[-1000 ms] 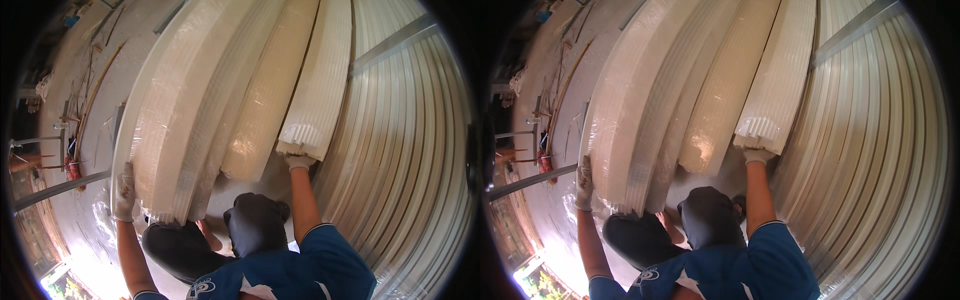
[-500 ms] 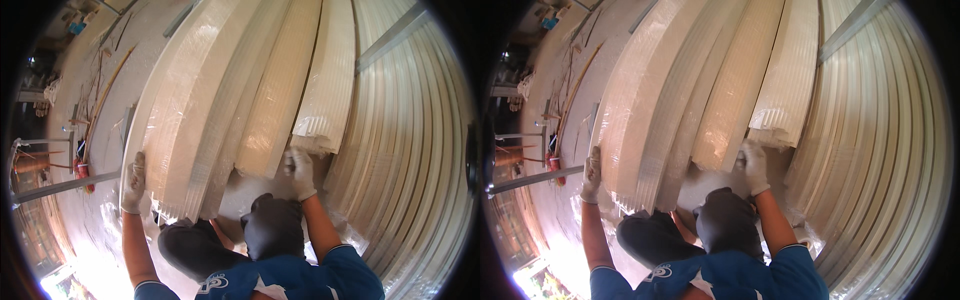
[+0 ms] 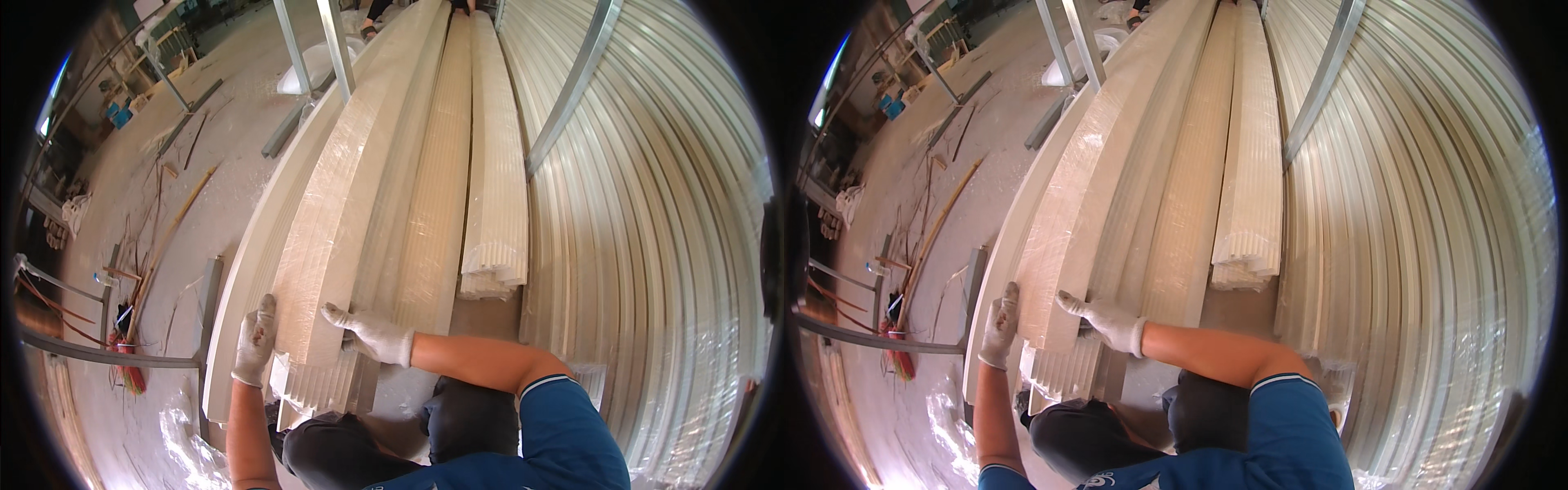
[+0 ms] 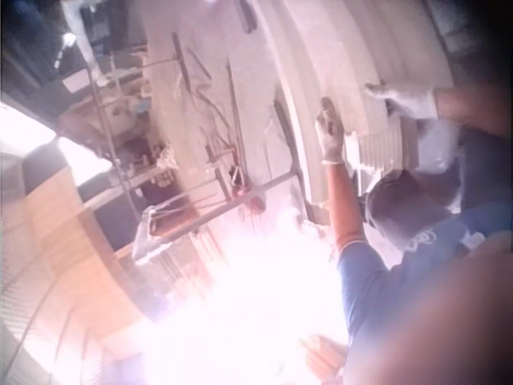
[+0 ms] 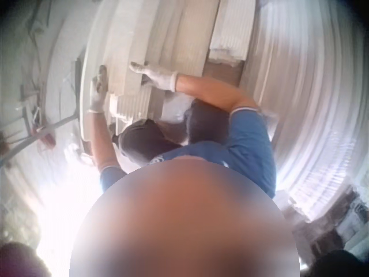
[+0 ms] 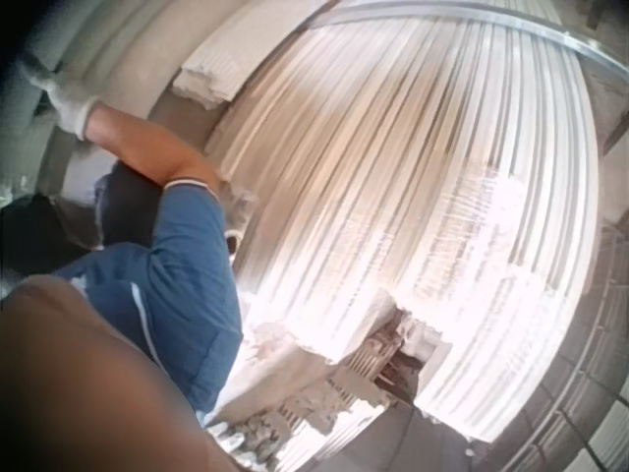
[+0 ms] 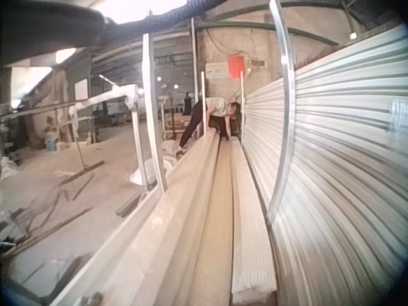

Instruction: The person repeatedly picks up long, white plastic profiles from a pile and stacks them onto a metal rack. The person handles the profiles one at a time, aligning them with the existing stack.

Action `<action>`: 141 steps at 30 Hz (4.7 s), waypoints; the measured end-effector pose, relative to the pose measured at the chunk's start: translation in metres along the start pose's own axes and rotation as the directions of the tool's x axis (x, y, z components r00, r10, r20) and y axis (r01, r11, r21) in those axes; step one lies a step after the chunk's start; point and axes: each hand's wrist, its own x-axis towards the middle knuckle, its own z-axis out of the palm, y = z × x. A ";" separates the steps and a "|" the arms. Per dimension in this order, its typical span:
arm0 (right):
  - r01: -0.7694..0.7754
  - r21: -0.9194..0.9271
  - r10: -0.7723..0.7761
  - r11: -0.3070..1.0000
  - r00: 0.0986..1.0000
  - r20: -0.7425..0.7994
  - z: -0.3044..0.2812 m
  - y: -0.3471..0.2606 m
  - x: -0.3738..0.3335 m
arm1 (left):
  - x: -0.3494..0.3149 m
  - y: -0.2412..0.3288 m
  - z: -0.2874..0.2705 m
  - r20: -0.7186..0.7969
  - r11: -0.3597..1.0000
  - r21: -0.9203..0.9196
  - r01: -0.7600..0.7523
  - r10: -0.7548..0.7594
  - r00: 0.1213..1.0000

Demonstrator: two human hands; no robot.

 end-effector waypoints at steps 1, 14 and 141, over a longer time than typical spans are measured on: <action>0.002 -0.006 -0.002 1.000 1.000 -0.029 0.006 0.004 0.005 | 0.000 -0.002 0.000 0.015 0.999 -0.037 -0.025 0.026 1.000; 0.127 0.116 -0.093 0.985 0.961 -0.259 0.032 0.025 0.024 | -0.005 -0.005 0.004 -0.064 0.997 -0.051 -0.051 0.047 0.997; 0.136 0.100 -0.108 0.986 0.964 -0.245 -0.011 -0.023 -0.067 | -0.050 0.079 0.049 0.290 0.852 -0.518 -0.077 0.260 0.921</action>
